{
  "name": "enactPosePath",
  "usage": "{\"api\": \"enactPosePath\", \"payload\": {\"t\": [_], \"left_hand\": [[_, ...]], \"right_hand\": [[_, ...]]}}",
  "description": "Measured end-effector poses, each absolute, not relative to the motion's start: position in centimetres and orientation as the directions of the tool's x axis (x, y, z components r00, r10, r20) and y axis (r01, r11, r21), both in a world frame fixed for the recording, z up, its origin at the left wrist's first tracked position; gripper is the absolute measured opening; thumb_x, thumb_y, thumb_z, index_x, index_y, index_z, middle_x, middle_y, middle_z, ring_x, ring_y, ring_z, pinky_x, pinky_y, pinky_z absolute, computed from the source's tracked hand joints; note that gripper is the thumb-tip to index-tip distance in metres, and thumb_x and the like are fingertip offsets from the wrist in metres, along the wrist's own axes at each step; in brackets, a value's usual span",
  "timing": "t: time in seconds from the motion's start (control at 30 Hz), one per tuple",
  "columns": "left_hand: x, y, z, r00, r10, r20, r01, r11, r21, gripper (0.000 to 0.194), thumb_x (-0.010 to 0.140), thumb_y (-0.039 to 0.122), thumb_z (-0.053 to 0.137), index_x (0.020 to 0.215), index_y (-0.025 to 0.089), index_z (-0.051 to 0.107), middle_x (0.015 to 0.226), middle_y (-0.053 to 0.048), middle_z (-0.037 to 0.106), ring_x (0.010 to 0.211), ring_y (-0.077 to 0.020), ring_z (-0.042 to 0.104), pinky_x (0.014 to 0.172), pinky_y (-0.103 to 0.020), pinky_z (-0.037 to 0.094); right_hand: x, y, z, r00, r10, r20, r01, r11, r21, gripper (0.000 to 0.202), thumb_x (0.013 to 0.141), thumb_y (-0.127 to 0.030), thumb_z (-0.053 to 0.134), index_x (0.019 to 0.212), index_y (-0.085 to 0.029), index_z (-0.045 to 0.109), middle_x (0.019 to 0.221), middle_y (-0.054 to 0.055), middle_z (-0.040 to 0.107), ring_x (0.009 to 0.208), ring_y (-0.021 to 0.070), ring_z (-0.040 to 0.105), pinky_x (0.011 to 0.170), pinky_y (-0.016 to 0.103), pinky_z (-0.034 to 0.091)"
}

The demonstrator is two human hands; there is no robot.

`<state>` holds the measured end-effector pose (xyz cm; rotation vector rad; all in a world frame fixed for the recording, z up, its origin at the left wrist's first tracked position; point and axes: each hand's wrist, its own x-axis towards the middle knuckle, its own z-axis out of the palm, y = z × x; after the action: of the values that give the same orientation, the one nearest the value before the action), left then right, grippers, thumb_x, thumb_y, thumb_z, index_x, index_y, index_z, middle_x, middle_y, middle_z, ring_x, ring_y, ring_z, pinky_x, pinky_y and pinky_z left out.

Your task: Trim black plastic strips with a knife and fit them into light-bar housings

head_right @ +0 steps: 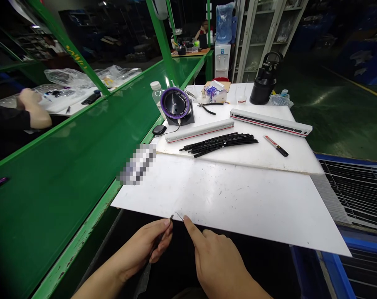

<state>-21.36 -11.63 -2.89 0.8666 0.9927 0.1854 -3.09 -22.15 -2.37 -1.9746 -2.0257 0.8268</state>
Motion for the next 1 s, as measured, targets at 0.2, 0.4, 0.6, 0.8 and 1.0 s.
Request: {"api": "enactPosePath", "payload": {"t": [0.2,0.4,0.6,0.8,1.0], "left_hand": [[-20.8,-12.4,-2.9,0.501,0.502,-0.705,0.242,0.700,0.671,0.042,0.076,0.058,0.063,0.083,0.017,0.056,0.051,0.008,0.037,0.039,-0.0051,0.023,0.038,-0.019,0.016],[-20.9,-12.0,-2.6,0.531,0.419,-0.737,0.209,0.778,0.592,0.047,0.078,0.059,0.058,0.086,0.013,0.061,0.054,0.005,0.037,0.045,-0.0061,0.024,0.044,-0.020,0.018],[-21.0,-11.7,-2.5,0.519,0.411,-0.749,0.270,0.752,0.601,0.047,0.074,0.064,0.061,0.072,0.019,0.046,0.052,0.007,0.037,0.042,-0.0051,0.021,0.041,-0.018,0.013],[-20.9,-11.3,-2.5,0.525,0.397,-0.753,0.309,0.735,0.604,0.048,0.074,0.064,0.060,0.071,0.020,0.042,0.050,0.009,0.030,0.042,-0.0046,0.016,0.038,-0.018,0.009],[-21.1,-11.1,-2.4,0.538,0.395,-0.745,0.312,0.728,0.611,0.047,0.075,0.063,0.060,0.070,0.020,0.041,0.050,0.009,0.028,0.042,-0.0044,0.013,0.038,-0.018,0.007]], "right_hand": [[-2.5,-22.3,-2.7,-0.071,0.977,-0.203,0.865,-0.041,-0.500,0.063,0.092,-0.011,0.034,0.152,-0.031,0.026,0.079,0.004,0.065,0.062,0.0201,0.062,0.068,0.031,0.051],[-2.3,-22.3,-2.5,-0.067,0.986,-0.153,0.869,-0.017,-0.494,0.065,0.089,-0.009,0.035,0.151,-0.029,0.030,0.076,0.003,0.065,0.063,0.0198,0.062,0.071,0.031,0.052],[-2.5,-22.2,-2.2,-0.103,0.978,-0.179,0.874,0.003,-0.487,0.063,0.090,-0.010,0.035,0.150,-0.031,0.030,0.077,0.003,0.066,0.064,0.0201,0.063,0.070,0.030,0.050],[-2.8,-22.0,-1.8,-0.134,0.949,-0.287,0.909,0.002,-0.418,0.072,0.087,-0.008,0.038,0.152,-0.035,0.021,0.075,0.002,0.064,0.058,0.0206,0.060,0.064,0.032,0.048],[-3.3,-22.1,-2.1,-0.133,0.933,-0.335,0.966,0.046,-0.256,0.082,0.082,-0.005,0.041,0.153,-0.035,0.014,0.077,0.002,0.062,0.054,0.0231,0.060,0.047,0.029,0.032]]}}
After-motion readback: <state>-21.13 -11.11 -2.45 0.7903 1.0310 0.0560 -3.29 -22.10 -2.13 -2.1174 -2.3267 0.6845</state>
